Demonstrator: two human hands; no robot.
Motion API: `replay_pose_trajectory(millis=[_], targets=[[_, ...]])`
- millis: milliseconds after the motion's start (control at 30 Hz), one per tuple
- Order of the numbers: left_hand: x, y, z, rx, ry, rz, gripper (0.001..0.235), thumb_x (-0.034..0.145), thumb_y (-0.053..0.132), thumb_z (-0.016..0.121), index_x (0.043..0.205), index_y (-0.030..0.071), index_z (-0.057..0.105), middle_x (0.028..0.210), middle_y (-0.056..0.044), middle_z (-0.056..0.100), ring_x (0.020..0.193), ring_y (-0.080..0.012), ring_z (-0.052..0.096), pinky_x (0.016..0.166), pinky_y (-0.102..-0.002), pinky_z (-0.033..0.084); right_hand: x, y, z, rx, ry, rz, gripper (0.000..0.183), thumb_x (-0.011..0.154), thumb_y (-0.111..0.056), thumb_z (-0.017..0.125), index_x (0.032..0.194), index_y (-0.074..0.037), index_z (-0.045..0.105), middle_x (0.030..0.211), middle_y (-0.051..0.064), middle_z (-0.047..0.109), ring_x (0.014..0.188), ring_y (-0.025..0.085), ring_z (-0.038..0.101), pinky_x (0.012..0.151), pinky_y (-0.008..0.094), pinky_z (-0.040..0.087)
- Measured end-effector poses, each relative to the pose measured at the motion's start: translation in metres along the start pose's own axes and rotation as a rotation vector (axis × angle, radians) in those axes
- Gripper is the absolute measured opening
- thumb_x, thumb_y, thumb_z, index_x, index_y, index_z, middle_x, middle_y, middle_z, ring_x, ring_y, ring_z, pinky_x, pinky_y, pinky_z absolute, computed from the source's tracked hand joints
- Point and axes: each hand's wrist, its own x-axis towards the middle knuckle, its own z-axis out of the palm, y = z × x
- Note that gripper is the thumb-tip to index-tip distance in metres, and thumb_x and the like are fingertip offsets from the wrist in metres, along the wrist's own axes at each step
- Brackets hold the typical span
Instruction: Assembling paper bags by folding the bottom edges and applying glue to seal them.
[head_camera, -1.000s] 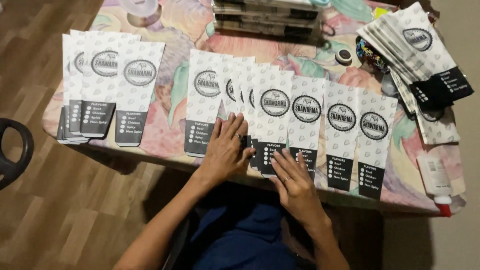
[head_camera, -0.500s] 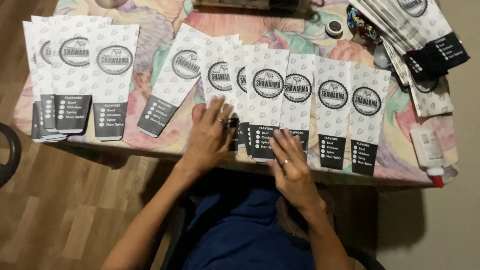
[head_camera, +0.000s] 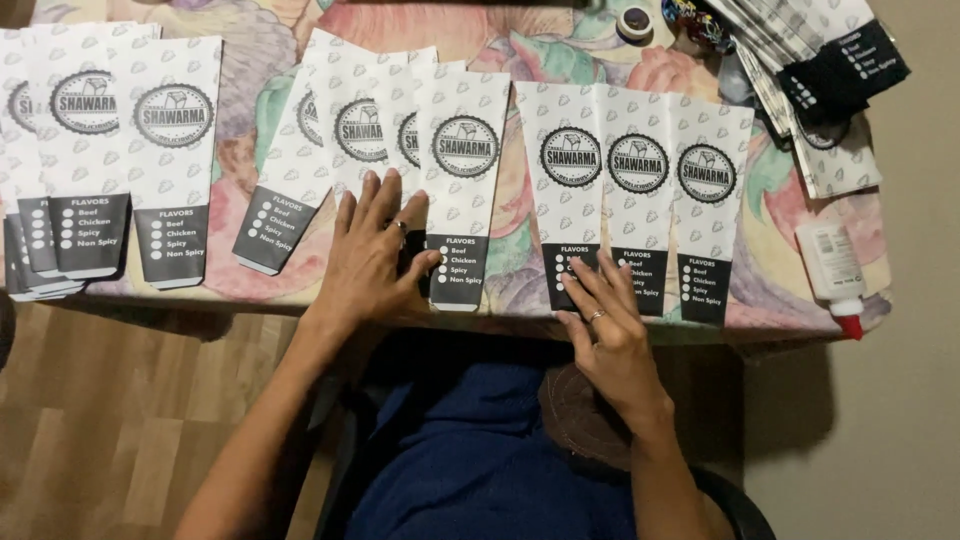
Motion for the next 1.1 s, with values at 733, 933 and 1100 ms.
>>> replay_pose_trajectory(millis=[733,933,1100], targets=[[0.006,0.098,0.024,-0.168,0.027,0.263,0.055,0.093,0.03,0.072,0.142,0.005,0.061,0.151,-0.02,0.055,0.147,-0.0395,0.042,0.123,-0.06,0.021,-0.004,0.0,0.005,-0.024,0.072,0.042,0.041,0.093,-0.015,0.077,0.13,-0.002,0.068,0.138,0.017,0.065,0.137,0.041,0.053,0.122,0.059,0.028],[-0.003,0.092,0.017,-0.232,0.275,0.324,0.039,0.091,0.032,0.077,0.12,0.006,0.072,0.125,-0.017,0.069,0.127,-0.0365,0.061,0.115,-0.058,0.037,0.0,-0.004,0.001,-0.013,0.098,0.028,0.041,0.09,-0.012,0.08,0.128,0.0,0.07,0.141,0.02,0.062,0.138,0.045,0.051,0.121,0.061,0.029],[-0.025,0.083,0.019,-0.335,0.353,0.392,0.022,0.088,0.024,0.084,0.1,0.007,0.076,0.108,-0.01,0.074,0.111,-0.0314,0.071,0.105,-0.052,0.051,0.011,-0.018,0.01,0.06,0.14,-0.11,0.029,0.089,-0.007,0.081,0.115,0.002,0.073,0.132,0.021,0.067,0.132,0.043,0.058,0.121,0.059,0.032]])
